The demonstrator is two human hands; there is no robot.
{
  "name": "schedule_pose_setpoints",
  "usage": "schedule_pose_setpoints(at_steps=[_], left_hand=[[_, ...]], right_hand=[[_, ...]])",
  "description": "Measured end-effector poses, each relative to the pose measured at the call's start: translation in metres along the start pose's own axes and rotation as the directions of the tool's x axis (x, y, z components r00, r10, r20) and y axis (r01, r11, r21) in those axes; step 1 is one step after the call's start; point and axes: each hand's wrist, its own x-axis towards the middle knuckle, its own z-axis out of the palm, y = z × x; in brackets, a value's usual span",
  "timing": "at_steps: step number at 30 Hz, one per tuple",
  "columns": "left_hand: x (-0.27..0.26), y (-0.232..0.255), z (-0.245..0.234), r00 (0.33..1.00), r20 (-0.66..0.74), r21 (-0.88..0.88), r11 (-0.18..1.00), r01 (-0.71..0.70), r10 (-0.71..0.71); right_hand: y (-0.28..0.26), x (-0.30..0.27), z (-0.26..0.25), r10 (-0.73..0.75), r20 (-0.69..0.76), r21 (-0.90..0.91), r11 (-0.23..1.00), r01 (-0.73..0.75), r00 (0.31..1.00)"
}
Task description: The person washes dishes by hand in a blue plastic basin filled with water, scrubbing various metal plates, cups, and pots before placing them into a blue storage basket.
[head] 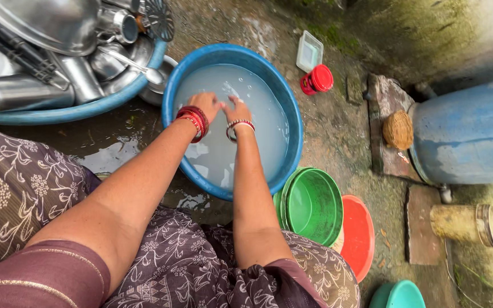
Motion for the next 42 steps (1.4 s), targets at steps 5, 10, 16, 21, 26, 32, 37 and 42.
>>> schedule_pose_setpoints(at_steps=[5,10,16,21,26,32,37,42], left_hand=[[-0.011,-0.014,0.037,0.93,0.301,0.202,0.967,0.156,-0.212],[-0.013,-0.03,0.061,0.864,0.378,0.323,0.922,0.214,-0.333],[0.007,-0.044,0.088,0.824,0.398,0.392,0.887,0.243,-0.402],[0.019,-0.048,0.107,0.816,0.404,0.396,0.883,0.251,-0.413],[0.019,-0.055,0.113,0.829,0.385,0.37,0.891,0.263,-0.405],[0.026,-0.064,0.107,0.886,0.284,0.148,0.929,0.338,-0.368],[0.011,-0.05,0.092,0.962,0.135,-0.244,0.933,0.266,-0.239],[-0.016,-0.015,0.084,0.951,0.107,-0.254,0.917,0.308,-0.29]], right_hand=[[0.111,-0.042,0.007,0.477,0.264,-0.29,0.868,-0.403,0.838],[0.137,-0.081,0.044,0.628,0.397,-0.398,0.775,-0.491,0.669],[0.126,-0.069,0.095,0.614,0.399,-0.375,0.787,-0.49,0.68],[0.135,-0.054,0.104,0.621,0.392,-0.4,0.779,-0.482,0.679],[0.161,-0.05,0.079,0.623,0.374,-0.423,0.774,-0.472,0.687],[0.146,-0.066,0.048,0.393,0.425,-0.293,0.912,-0.287,0.815],[0.068,-0.061,-0.064,-0.046,0.255,-0.037,0.998,0.058,0.966],[0.035,-0.074,-0.179,0.119,0.152,0.075,0.988,-0.132,0.981]])
